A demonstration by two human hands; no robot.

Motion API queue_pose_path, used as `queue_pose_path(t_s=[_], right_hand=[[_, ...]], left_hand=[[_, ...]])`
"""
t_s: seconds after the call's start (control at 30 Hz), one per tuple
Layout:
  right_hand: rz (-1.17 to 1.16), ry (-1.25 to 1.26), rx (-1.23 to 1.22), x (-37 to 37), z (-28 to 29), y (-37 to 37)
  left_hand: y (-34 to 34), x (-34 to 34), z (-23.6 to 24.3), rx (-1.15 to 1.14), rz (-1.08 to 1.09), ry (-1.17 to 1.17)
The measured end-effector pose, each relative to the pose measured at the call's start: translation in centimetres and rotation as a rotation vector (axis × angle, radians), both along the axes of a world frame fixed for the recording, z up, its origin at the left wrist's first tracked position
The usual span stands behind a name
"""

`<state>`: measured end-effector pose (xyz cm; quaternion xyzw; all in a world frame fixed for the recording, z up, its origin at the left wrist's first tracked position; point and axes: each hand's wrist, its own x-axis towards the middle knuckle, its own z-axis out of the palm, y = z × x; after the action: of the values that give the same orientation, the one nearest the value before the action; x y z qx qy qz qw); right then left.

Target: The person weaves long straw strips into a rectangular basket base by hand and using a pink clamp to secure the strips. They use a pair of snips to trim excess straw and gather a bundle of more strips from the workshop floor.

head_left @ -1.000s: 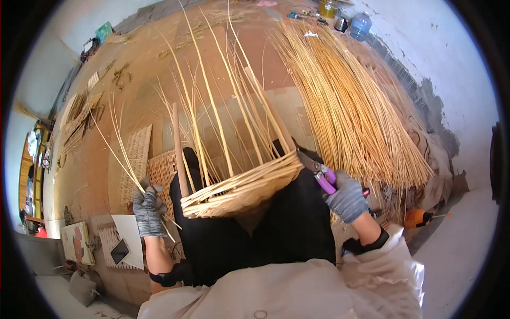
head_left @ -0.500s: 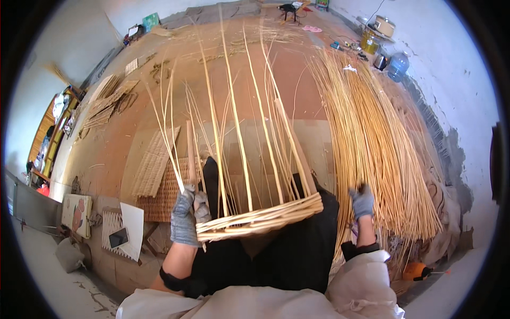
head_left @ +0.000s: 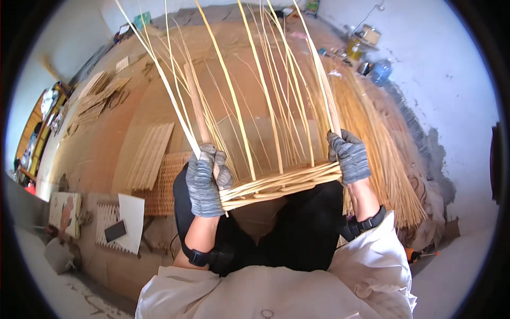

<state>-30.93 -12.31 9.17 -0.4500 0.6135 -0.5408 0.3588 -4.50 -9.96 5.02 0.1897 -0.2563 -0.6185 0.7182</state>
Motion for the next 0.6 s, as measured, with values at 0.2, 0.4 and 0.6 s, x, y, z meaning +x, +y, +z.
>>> queue_pose_path(t_s=[0.2,0.4,0.6], right_hand=[[-0.047,0.052,-0.107,-3.6,0.0,-2.9],[-0.114,-0.156,-0.122,-1.9,-2.6,1.4],[-0.077,-0.075,-0.076,-1.9,-3.2,1.9]], left_hand=[[-5.4,-3.8,-0.4,-0.010,-0.034,-0.142],[-4.7,-2.8,-3.4,0.055,-0.038,-0.179],[-3.9,-2.9,-4.0,0.105,0.121,-0.115]])
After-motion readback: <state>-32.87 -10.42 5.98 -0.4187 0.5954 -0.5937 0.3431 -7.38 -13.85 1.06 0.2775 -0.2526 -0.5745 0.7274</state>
